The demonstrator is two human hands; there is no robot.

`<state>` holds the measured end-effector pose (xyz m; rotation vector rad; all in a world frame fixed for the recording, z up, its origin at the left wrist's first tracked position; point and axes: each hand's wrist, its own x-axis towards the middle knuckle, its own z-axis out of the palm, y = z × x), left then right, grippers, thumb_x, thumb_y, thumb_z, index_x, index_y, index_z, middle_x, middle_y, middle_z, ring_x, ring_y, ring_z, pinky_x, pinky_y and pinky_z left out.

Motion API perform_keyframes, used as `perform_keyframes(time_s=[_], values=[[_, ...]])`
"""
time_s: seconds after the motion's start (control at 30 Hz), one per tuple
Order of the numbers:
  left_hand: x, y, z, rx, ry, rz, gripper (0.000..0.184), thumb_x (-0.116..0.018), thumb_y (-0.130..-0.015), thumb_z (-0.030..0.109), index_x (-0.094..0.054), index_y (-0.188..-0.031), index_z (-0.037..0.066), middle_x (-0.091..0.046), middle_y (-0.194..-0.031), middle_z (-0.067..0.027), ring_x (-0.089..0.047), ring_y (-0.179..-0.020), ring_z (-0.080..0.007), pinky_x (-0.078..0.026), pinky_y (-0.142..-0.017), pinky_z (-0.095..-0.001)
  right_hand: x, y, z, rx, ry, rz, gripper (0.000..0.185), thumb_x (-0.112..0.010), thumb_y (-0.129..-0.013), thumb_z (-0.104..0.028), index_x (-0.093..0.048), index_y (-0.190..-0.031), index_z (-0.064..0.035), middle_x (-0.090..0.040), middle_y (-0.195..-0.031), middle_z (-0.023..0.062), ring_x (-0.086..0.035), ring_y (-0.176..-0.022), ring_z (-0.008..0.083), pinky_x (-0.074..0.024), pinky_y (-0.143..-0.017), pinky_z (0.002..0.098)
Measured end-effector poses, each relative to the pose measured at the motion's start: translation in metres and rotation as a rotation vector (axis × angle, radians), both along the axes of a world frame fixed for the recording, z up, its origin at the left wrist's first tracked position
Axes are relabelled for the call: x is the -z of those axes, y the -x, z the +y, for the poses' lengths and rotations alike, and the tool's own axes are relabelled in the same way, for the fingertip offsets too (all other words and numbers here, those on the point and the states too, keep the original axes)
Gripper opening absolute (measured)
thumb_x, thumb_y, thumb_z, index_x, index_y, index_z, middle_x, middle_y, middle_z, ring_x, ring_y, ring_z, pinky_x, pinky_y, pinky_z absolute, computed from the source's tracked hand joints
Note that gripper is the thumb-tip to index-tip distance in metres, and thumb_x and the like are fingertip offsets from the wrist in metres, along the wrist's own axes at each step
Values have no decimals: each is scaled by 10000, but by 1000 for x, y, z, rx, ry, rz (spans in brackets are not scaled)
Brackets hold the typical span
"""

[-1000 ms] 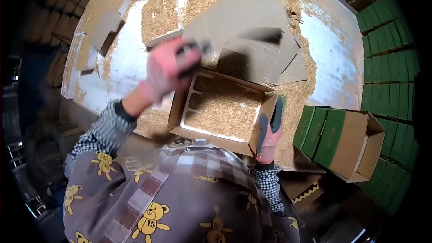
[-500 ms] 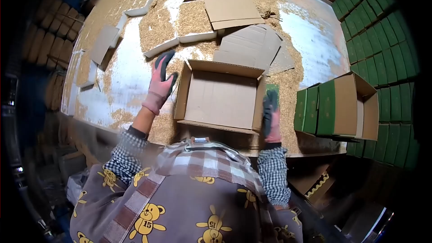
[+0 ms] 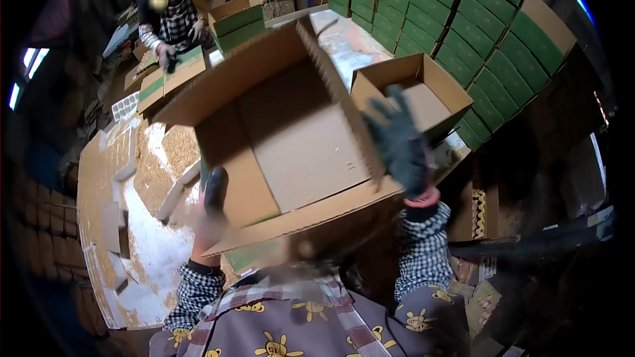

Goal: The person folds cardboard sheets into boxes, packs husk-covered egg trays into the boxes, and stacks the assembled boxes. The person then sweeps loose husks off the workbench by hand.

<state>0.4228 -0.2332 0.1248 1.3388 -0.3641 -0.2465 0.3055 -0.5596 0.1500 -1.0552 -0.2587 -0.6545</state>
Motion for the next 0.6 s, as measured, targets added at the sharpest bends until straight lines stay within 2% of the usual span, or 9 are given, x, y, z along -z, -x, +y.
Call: perform_keyframes(time_s=[0.03,0.1,0.2,0.3,0.4,0.5,0.53,0.57,0.6], values=[[31,-24,-14,22,124,6,466,-446,-996,241,-368,-1383,-8,-484,-1308,-60,-466,-1210,-136,-349,-1059,-279,-23,22,-34,357,305,61,614,-452,-950,-340,-269,-1458,-48,-419,-1383,152,-499,-1198,306,-404,-1020,419],[-14,-7,-95,63,288,106,552,-515,-969,226,-286,-1442,60,-407,-1398,-98,-415,-1270,-194,-336,-1074,-342,-16,37,-106,1105,313,-7,550,-438,-962,-372,-354,-1389,-36,-487,-1289,131,-522,-1119,266,-423,-967,395],[-31,14,-209,155,410,35,644,-569,-948,221,-217,-1481,139,-437,-1356,-77,-472,-1192,-190,-429,-966,-363,158,23,-290,2349,618,332,510,-418,-979,-420,-480,-1285,-17,-590,-1148,100,-557,-1000,207,-452,-887,359],[-7,13,-283,342,15,244,794,-612,-898,401,-124,-1497,220,-443,-1308,-91,-511,-1110,-228,-509,-833,-419,111,31,-228,993,-196,339,597,-362,-982,-532,-582,-1190,-17,-610,-1070,40,-549,-963,164,-458,-865,330],[-29,12,-277,524,-213,470,960,-685,-807,517,-102,-1492,183,-487,-1266,-110,-534,-1045,-215,-503,-828,-397,129,44,-207,1122,-363,188,548,-444,-964,-511,-630,-1051,-4,-630,-909,31,-573,-845,174,-478,-782,307],[-15,-5,-190,582,-183,82,508,-608,-914,337,-513,-1313,38,-571,-1243,-65,-555,-1066,-161,-489,-874,-318,139,91,-173,932,-328,276,374,-433,-973,-199,-490,-1273,18,-567,-1194,89,-555,-1048,187,-428,-955,315],[9,-17,-145,503,-253,-107,433,-598,-924,249,-537,-1274,0,-576,-1245,-55,-548,-1080,-119,-460,-907,-259,147,93,-160,852,-315,294,390,-430,-976,-95,-444,-1346,25,-546,-1289,109,-549,-1115,192,-411,-1012,317],[41,-21,-93,307,-413,-24,410,-615,-906,222,-557,-1250,6,-583,-1236,-81,-559,-1093,-147,-442,-936,-261,167,105,-120,939,135,657,409,-623,-906,-197,-550,-1241,25,-609,-1185,144,-592,-1005,200,-460,-927,314],[83,-18,-39,11,-675,-228,445,-598,-921,219,-503,-1307,19,-529,-1297,-113,-541,-1107,-185,-431,-950,-286,247,112,-95,776,131,762,407,-646,-884,-199,-568,-1233,-2,-619,-1170,151,-596,-1023,204,-442,-957,323]])
